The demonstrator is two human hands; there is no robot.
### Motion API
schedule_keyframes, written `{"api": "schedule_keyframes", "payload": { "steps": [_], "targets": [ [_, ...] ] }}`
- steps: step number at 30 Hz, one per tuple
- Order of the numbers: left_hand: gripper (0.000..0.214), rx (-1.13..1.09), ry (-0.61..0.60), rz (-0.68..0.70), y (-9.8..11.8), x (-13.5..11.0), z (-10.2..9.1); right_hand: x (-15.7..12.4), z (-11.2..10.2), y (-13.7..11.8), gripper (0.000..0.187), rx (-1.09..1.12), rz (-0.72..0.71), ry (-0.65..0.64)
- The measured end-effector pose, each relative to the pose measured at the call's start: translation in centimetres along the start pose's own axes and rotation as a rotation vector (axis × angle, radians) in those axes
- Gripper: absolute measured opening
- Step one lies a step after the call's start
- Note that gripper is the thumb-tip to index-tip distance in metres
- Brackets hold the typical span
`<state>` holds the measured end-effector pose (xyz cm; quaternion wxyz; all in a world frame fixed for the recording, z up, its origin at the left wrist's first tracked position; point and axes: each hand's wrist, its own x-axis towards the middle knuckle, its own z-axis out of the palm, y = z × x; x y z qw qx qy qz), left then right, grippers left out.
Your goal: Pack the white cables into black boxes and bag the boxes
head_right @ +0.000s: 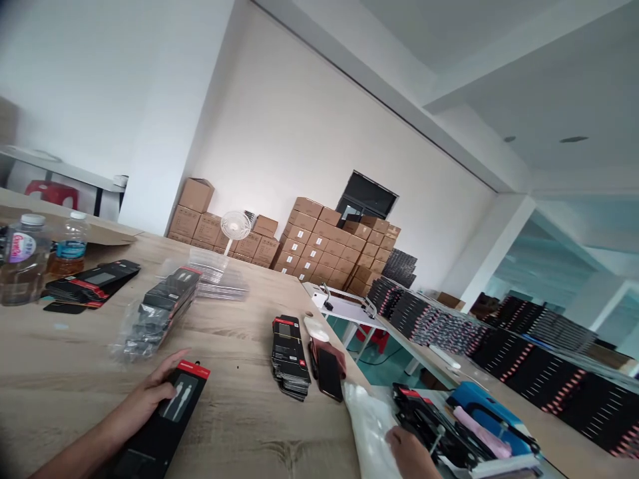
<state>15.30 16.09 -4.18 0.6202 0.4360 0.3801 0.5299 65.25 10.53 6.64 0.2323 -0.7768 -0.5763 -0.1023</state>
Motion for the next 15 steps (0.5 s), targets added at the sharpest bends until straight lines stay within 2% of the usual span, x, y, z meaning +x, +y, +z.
{"api": "schedule_keyframes", "payload": {
  "steps": [3, 5, 8, 11, 13, 15],
  "targets": [
    [0.036, 0.168, -0.012, 0.057, -0.1, 0.1, 0.5, 2.0, -0.6, -3.7, 0.025, 0.033, -0.087, -0.069],
    [0.017, 0.284, 0.001, 0.087, 0.1, 0.0, 0.9, 1.9, 0.0, -8.5, 0.027, 0.062, -0.185, -0.089],
    [0.036, 0.379, 0.020, 0.126, 0.8, -0.7, 1.7, -0.7, 2.4, -18.0, 0.032, 0.136, -0.455, -0.143],
    [0.059, 0.454, -0.010, 0.187, 1.7, -1.8, 2.2, -4.5, 5.5, -26.7, 0.024, 0.156, -0.638, -0.207],
    [0.057, 0.458, -0.052, 0.206, 2.3, -2.3, 2.3, -6.6, 7.5, -30.5, 0.022, 0.180, -0.688, -0.226],
    [0.043, 0.441, -0.086, 0.187, 2.5, -2.5, 2.3, -7.9, 9.4, -32.5, 0.023, 0.212, -0.698, -0.237]
  ]
}}
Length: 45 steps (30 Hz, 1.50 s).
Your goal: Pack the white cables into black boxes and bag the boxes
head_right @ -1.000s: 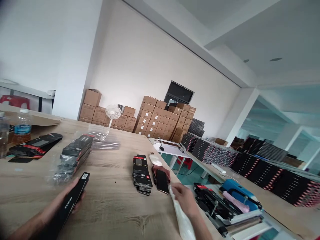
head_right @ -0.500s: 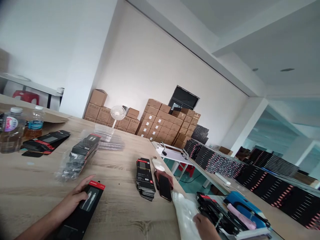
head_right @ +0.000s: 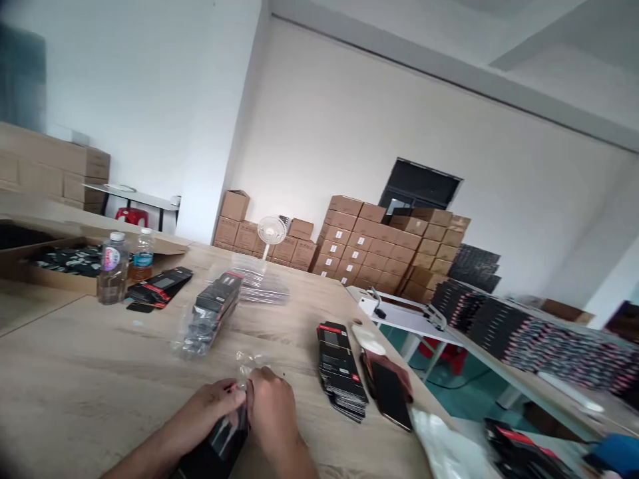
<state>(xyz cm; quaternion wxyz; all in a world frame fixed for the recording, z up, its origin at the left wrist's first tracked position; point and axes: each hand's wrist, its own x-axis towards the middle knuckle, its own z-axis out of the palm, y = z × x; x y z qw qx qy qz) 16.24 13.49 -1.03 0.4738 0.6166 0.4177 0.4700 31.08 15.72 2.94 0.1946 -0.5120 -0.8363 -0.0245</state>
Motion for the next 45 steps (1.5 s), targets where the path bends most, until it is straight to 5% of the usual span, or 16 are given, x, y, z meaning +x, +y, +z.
{"api": "schedule_keyframes", "payload": {
  "steps": [7, 10, 14, 18, 22, 25, 28, 32, 34, 36, 41, 45],
  "targets": [
    [0.018, -0.048, -0.031, -0.126, -1.1, 0.5, -0.5, 0.3, 3.4, 2.9, 0.025, 0.558, 0.149, 0.114],
    [0.024, -0.060, 0.055, -0.143, -1.3, 0.7, -0.7, -0.3, 2.7, 3.8, 0.034, 0.625, 0.180, 0.123],
    [0.034, -0.012, 0.183, -0.127, -1.2, 0.8, -0.9, -1.2, 1.5, 2.8, 0.010, 0.689, 0.048, -0.034],
    [0.042, -0.055, 0.183, -0.120, -1.3, 0.8, -1.1, -1.4, 1.4, 2.1, 0.008, 0.637, -0.032, -0.058],
    [0.049, -0.036, 0.180, -0.137, -2.0, 1.0, -1.1, -1.3, 1.7, 2.4, 0.018, 0.748, 0.126, 0.054],
    [0.049, -0.052, 0.160, -0.148, -2.3, 1.1, -1.0, -1.3, 2.3, 2.3, 0.002, 0.690, 0.045, 0.112],
    [0.045, -0.038, 0.136, -0.149, -2.0, 1.0, -1.0, -1.2, 2.8, 3.0, 0.007, 0.642, -0.004, 0.161],
    [0.022, -0.170, 0.019, -0.146, -1.5, 0.4, -1.3, -0.6, 2.2, 6.4, 0.020, 0.669, 0.246, 0.454],
    [0.058, -0.331, -0.049, -0.205, -1.3, 0.0, -1.4, -0.4, 1.8, 7.7, 0.024, 0.641, 0.293, 0.513],
    [0.076, -0.480, -0.100, -0.301, -1.2, -0.3, -1.5, -0.4, 1.9, 8.0, 0.021, 0.622, 0.271, 0.484],
    [0.051, -0.649, -0.225, -0.393, -0.4, -0.6, -1.2, -0.6, 3.9, 5.5, 0.014, 0.623, 0.161, 0.319],
    [0.046, -0.572, -0.195, -0.416, -0.3, -0.4, -1.0, -1.0, 4.9, 3.9, 0.010, 0.647, 0.105, 0.202]
  ]
}}
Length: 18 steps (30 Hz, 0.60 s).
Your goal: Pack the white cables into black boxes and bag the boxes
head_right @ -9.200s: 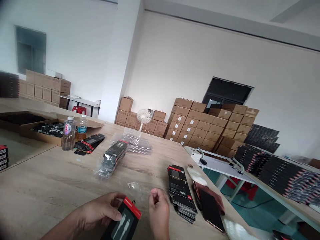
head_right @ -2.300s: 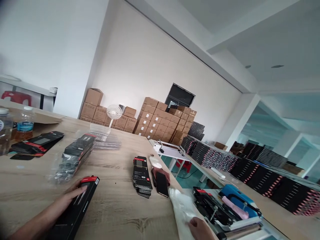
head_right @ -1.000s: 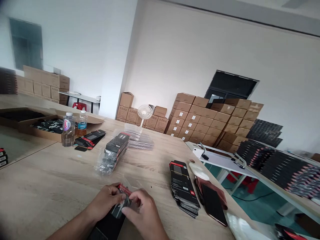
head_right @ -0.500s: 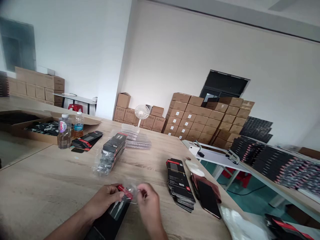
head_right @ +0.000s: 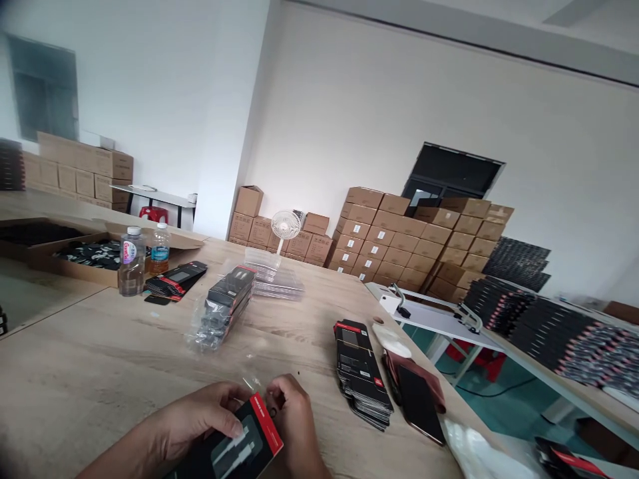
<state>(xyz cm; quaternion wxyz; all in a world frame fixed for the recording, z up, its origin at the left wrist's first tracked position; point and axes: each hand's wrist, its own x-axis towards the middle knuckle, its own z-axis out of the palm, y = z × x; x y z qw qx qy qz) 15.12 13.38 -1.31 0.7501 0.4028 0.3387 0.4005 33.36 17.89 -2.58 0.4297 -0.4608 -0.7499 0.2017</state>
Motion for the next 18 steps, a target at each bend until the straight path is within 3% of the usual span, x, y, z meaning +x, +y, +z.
{"api": "schedule_keyframes", "payload": {
  "steps": [4, 9, 12, 15, 18],
  "targets": [
    [0.041, 0.135, 0.068, 0.043, 0.4, -0.1, 0.0, 0.0, -0.1, -0.1, 0.008, 0.083, 0.028, -0.046],
    [0.043, 0.299, 0.025, 0.057, 1.4, -1.2, 0.4, 0.9, -2.2, 0.6, 0.009, 0.055, 0.062, 0.186],
    [0.057, 0.432, -0.103, 0.031, 1.7, -2.2, 1.1, 1.0, -3.0, 0.4, 0.006, -0.001, 0.054, 0.312],
    [0.058, 0.628, -0.213, -0.014, 1.8, -2.8, 1.8, 0.7, -2.2, 0.0, 0.007, -0.042, 0.012, 0.191],
    [0.058, 0.544, -0.299, 0.057, 1.6, -2.6, 1.9, 0.3, -0.7, 0.1, 0.012, -0.030, 0.015, 0.017]
  ]
}}
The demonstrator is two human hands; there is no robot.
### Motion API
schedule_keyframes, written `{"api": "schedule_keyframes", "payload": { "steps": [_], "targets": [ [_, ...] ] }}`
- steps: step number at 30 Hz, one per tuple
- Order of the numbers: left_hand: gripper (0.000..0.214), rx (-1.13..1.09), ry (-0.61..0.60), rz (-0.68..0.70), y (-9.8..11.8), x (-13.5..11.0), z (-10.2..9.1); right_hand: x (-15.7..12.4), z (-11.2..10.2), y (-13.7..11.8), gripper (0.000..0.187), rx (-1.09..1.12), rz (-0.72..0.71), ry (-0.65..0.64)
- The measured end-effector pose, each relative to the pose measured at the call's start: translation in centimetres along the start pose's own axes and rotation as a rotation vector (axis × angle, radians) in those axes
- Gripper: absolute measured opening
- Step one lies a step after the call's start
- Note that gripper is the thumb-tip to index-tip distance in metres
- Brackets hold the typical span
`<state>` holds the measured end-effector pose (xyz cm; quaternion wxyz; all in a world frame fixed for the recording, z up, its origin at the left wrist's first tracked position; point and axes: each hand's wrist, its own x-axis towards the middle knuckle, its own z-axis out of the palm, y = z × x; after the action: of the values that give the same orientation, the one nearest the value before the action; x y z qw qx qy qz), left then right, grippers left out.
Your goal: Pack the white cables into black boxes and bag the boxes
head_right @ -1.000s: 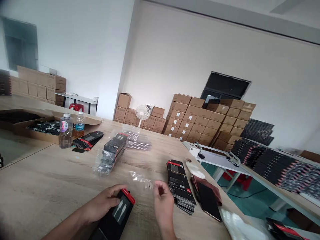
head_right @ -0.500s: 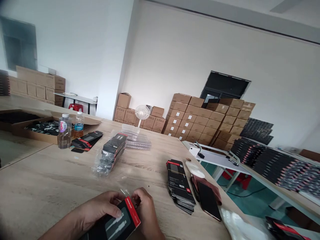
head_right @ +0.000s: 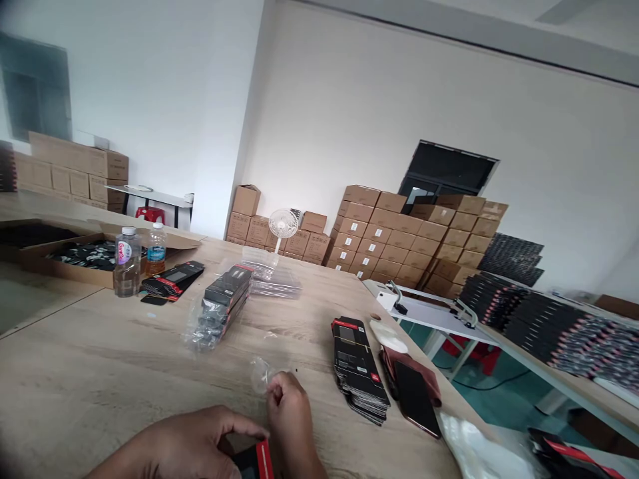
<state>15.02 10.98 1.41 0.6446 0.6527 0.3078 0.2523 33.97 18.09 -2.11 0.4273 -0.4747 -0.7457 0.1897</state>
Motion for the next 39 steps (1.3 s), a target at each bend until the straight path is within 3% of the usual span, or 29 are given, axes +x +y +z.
{"api": "schedule_keyframes", "payload": {
  "steps": [4, 10, 15, 19, 25, 29, 32, 36, 39],
  "targets": [
    [0.060, -0.142, 0.063, 0.126, -0.7, 0.6, -0.6, -0.2, 1.0, 0.5, 0.011, 0.064, 0.033, -0.080],
    [0.066, -0.109, 0.115, 0.057, -1.2, 0.6, -0.9, 0.0, 0.6, 0.3, 0.008, 0.145, 0.067, -0.087],
    [0.063, 0.014, 0.298, -0.050, -1.5, 0.6, -1.2, 0.4, -0.3, 0.5, 0.009, 0.180, 0.116, 0.037],
    [0.061, 0.049, 0.379, -0.094, -1.5, 0.7, -1.2, 0.3, -0.1, 0.4, 0.010, 0.181, 0.102, 0.021],
    [0.042, 0.084, 0.482, -0.029, -2.2, 1.1, -1.2, -0.4, 0.4, -0.4, 0.009, 0.123, 0.052, -0.032],
    [0.060, 0.068, 0.537, -0.014, -2.5, 1.3, -1.4, -0.4, 0.0, -0.9, 0.017, -0.001, -0.070, -0.083],
    [0.073, -0.021, 0.478, -0.035, -2.1, 1.0, -1.8, -0.2, -0.3, -0.8, 0.022, -0.063, -0.153, -0.113],
    [0.087, -0.321, 0.381, -0.023, -1.5, 0.3, -2.4, -0.2, -0.1, 0.2, 0.016, -0.044, -0.119, -0.082],
    [0.103, -0.439, 0.396, -0.054, -1.7, 0.4, -2.6, -0.3, 0.5, 0.9, 0.011, 0.037, -0.071, -0.074]
  ]
}}
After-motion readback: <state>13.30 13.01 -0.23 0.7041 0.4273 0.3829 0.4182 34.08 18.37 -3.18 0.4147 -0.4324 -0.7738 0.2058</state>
